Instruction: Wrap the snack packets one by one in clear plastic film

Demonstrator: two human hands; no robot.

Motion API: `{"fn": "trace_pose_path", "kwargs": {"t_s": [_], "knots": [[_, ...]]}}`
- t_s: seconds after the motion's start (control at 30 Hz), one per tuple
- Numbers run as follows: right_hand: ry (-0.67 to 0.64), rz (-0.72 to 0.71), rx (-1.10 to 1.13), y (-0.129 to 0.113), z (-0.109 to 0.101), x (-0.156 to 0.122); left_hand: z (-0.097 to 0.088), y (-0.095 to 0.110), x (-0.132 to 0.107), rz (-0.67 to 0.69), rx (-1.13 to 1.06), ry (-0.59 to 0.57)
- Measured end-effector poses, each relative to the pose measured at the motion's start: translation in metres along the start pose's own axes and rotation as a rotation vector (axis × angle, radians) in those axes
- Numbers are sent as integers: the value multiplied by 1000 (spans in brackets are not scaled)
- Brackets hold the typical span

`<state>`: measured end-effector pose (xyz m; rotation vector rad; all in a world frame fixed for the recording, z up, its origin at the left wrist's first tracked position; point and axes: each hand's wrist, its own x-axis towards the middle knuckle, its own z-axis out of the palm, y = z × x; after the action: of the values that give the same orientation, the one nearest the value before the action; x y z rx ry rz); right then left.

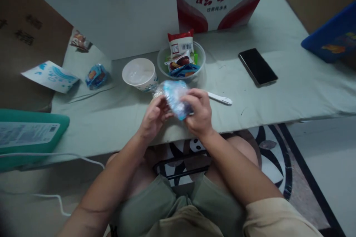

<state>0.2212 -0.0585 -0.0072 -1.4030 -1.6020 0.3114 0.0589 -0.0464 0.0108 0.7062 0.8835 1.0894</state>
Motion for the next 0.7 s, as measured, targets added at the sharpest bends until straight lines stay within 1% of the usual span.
{"fn": "trace_pose_path", "kwargs": {"t_s": [0.03,0.1,0.13,0.17,0.23,0.3,0.37,0.4,0.47,0.53,0.6,0.67,0.7], "knots": [[-71,-60,-3,-1,2,-2,0,-1,2,-28,-57,-16],[-217,-144,11,-3,5,-4,-2,-4,7,-27,-78,5],[-266,-163,18,-4,5,-5,-5,-4,10,-7,-58,27],[-286,-169,26,-4,5,-5,-8,-5,13,17,-30,45],[-256,-163,54,-4,3,-5,-16,-3,17,64,26,66],[-196,-147,78,-4,0,-3,-23,0,20,96,75,90],[-181,-115,63,-4,-2,-1,-28,6,20,97,138,103],[-192,-100,49,-4,-2,0,-29,8,20,90,175,94],[-213,-92,44,-3,0,1,-31,13,17,70,252,32],[-217,-117,69,-1,5,1,-32,15,15,62,287,-28],[-216,-140,76,1,10,1,-34,14,13,56,254,-42],[-222,-166,60,3,15,-1,-37,12,14,60,220,-28],[-225,-190,54,3,18,-2,-40,10,15,75,239,-32]]}}
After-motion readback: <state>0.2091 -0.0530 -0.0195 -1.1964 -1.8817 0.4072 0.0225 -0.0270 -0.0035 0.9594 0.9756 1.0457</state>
